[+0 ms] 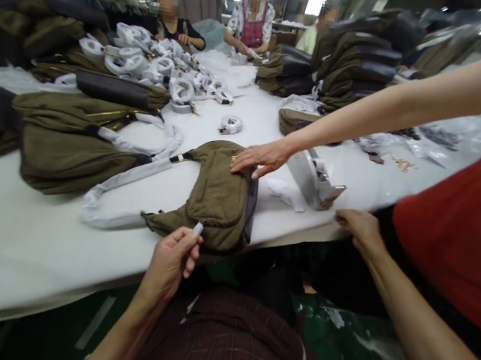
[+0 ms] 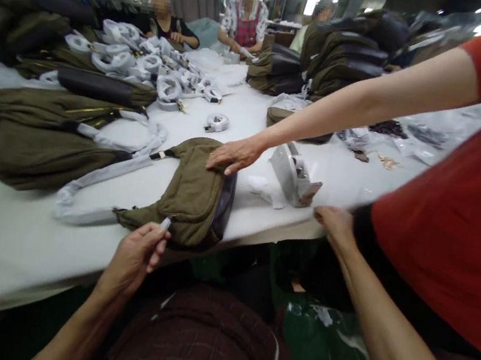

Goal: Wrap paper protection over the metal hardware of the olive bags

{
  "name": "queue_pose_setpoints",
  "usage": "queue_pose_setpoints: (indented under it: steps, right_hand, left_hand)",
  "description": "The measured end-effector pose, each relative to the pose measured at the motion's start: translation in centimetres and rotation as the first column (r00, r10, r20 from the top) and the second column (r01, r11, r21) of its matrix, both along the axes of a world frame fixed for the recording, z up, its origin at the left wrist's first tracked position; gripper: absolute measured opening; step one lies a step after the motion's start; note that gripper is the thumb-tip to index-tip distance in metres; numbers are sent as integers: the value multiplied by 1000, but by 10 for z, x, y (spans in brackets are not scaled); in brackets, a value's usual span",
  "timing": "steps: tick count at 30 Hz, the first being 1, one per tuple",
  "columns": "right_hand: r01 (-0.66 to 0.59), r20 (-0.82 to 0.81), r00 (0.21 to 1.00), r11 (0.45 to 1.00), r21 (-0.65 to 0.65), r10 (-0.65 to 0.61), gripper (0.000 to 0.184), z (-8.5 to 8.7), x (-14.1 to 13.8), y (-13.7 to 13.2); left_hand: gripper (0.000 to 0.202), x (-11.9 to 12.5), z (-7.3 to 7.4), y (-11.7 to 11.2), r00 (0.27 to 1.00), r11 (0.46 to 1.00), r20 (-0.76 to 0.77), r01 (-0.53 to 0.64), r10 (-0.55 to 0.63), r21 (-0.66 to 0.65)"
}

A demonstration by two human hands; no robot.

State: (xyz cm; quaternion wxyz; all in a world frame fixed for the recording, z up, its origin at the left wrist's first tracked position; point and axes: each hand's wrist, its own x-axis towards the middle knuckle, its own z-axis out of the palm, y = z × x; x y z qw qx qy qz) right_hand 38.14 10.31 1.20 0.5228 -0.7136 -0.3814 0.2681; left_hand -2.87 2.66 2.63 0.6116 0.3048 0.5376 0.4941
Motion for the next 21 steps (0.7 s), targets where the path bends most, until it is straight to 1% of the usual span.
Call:
queue_pose_setpoints:
  steps: [2, 3, 4, 5, 6, 7, 8, 9, 10, 11, 12, 13, 15, 17, 18, 21]
  right_hand:
    - [-1, -55, 998, 1000, 5, 2, 24, 5, -12, -13]
    - [-33, -92, 995, 999, 4, 33, 25, 12, -24, -19]
    - [-99, -135, 986, 995, 4, 99, 25, 20, -41, -26]
    - [-198, -202, 960, 980, 14, 197, 26, 29, -61, -32]
    - [-314, -265, 913, 949, 28, 310, 26, 39, -86, -39]
    - [-439, -316, 846, 897, 44, 430, 25, 48, -113, -47]
    - [-563, -356, 761, 825, 54, 543, 25, 56, -140, -53]
    - [-659, -395, 672, 749, 65, 626, 25, 62, -167, -58]
    - [-722, -429, 602, 689, 70, 674, 26, 65, -190, -62]
    - [-764, -447, 551, 641, 68, 704, 27, 66, -209, -63]
    - [-785, -463, 523, 616, 63, 715, 28, 65, -224, -63]
    - [-791, -479, 516, 610, 53, 710, 30, 62, -233, -62]
    - [-769, -514, 537, 639, 27, 668, 33, 55, -241, -58]
    - [-735, -545, 572, 678, -9, 613, 36, 48, -239, -54]
    - [-724, -552, 587, 689, -31, 592, 37, 46, -237, -52]
    - [-716, -551, 616, 692, -93, 563, 41, 41, -235, -50]
  left_hand:
    - [41, 1, -1, -1, 1000, 1000, -11, 16, -16, 7]
    - [40, 1, -3, -1, 999, 1000, -25, 22, -22, 18]
    - [39, 2, -5, 0, 999, 999, -45, 26, -25, 33]
    - [37, 3, -7, 0, 997, 998, -68, 36, -33, 51]
    - [36, 4, -8, 0, 995, 996, -91, 51, -44, 71]
    - [34, 5, -10, 1, 992, 994, -113, 71, -60, 88]
    - [32, 7, -11, 1, 988, 990, -133, 94, -80, 105]
    - [31, 8, -11, 1, 983, 986, -156, 117, -98, 120]
    - [31, 10, -11, 2, 977, 981, -180, 138, -113, 136]
    - [31, 11, -10, 2, 971, 976, -205, 155, -122, 151]
    - [31, 12, -10, 3, 966, 972, -226, 167, -127, 164]
    - [31, 13, -9, 3, 961, 969, -242, 176, -131, 175]
    - [31, 13, -8, 5, 959, 965, -249, 185, -136, 187]
    - [32, 14, -8, 6, 961, 964, -240, 186, -139, 188]
    - [32, 14, -9, 6, 962, 965, -235, 186, -140, 186]
    - [33, 15, -10, 6, 960, 965, -240, 193, -147, 179]
